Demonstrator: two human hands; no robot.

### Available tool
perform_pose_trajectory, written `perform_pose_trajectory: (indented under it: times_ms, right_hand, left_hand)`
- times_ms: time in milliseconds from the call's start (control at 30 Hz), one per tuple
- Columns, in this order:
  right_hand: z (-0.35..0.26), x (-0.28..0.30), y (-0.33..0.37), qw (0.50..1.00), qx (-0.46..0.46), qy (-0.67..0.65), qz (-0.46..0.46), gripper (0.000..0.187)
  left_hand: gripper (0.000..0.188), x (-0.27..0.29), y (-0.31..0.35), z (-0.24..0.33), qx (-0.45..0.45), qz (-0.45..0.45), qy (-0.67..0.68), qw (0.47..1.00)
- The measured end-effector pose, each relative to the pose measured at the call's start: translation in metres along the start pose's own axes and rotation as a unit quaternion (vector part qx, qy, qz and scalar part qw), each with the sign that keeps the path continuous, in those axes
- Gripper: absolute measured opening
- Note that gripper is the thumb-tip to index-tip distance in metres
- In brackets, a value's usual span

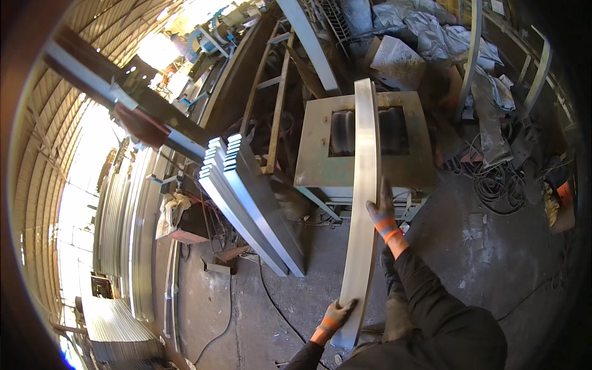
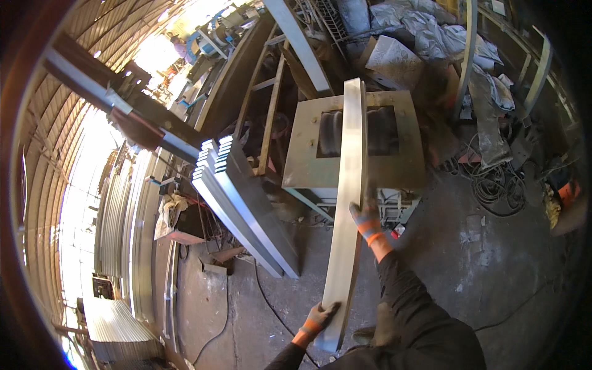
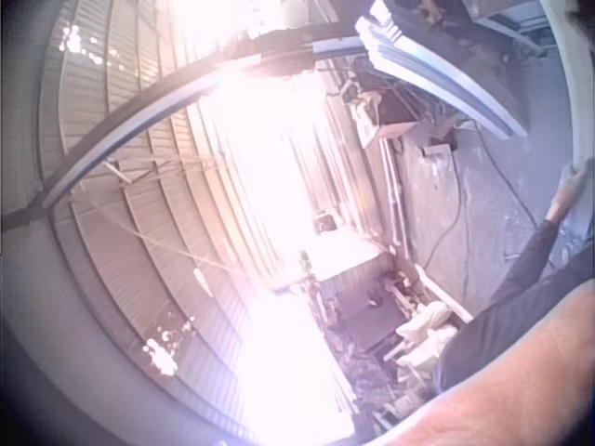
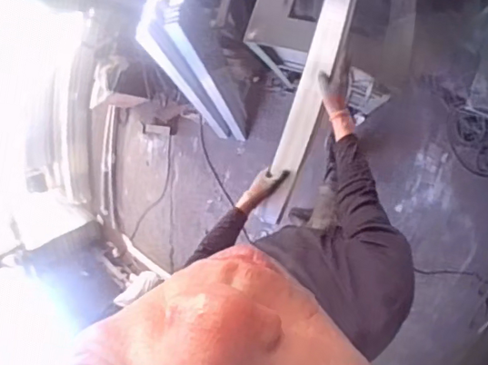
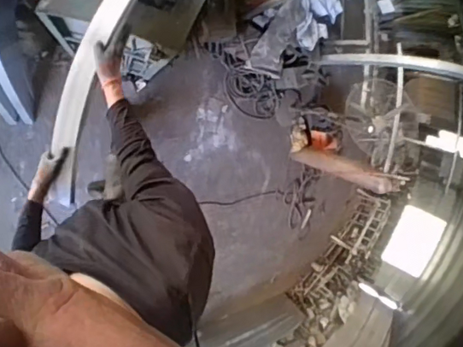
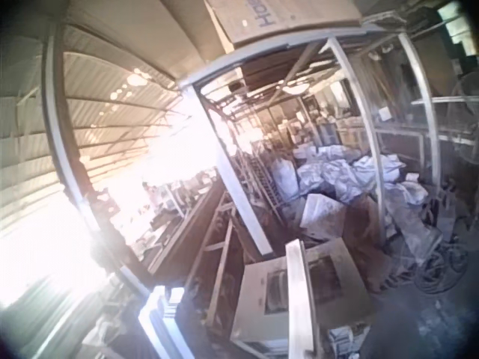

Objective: The person repeatedly feeds long metal profiles through a belt sander, flipping each piece to smooth multiple edges. After each pass, the person stacks the finished profiles with others nearby.

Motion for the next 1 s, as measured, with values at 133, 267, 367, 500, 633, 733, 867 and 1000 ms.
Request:
perform_pose_trajectory:
  times_ms: [133,267,367,500,633,733,867,1000]
  right_hand:
    - [-0.017,-0.037,-0.163,0.918,0.114,0.366,-0.102,0.078]
    - [0.002,-0.043,-0.326,0.876,0.057,0.467,-0.102,0.070]
    - [0.023,-0.038,-0.387,0.855,0.003,0.506,-0.112,0.071]
    - [0.022,-0.030,-0.362,0.853,-0.024,0.507,-0.118,0.071]
    - [0.000,-0.034,-0.251,0.862,-0.026,0.482,-0.156,0.074]
    - [-0.033,-0.045,-0.133,0.869,0.015,0.485,-0.099,0.073]
    - [-0.069,-0.044,0.030,0.868,0.007,0.477,-0.139,0.074]
    - [-0.120,-0.047,0.181,0.871,-0.024,0.450,-0.194,0.080]
  left_hand:
    - [0.051,-0.016,-0.118,0.149,-0.202,0.070,-0.345,0.914]
    - [0.041,-0.025,-0.226,0.279,-0.257,0.080,-0.362,0.892]
    - [0.042,-0.014,-0.287,0.301,-0.065,0.014,-0.109,0.992]
    - [0.068,-0.018,-0.263,0.296,-0.160,0.025,-0.217,0.962]
    - [0.075,-0.019,-0.187,0.200,-0.075,0.047,-0.050,0.995]
    - [0.074,-0.010,-0.114,0.114,-0.066,0.062,-0.110,0.990]
    - [0.072,-0.008,-0.006,-0.012,-0.179,0.046,-0.256,0.949]
    - [0.071,0.008,0.101,-0.138,-0.078,0.073,-0.158,0.982]
Point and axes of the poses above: each hand's wrist, its own y-axis away from the middle knuckle, its own x-axis out of the back of the hand, z = x × y, the point moved 7 cm from there along -y, towards the middle knuckle, and after that the axes turned 11 degrees about -z, right-handed, at the moved point
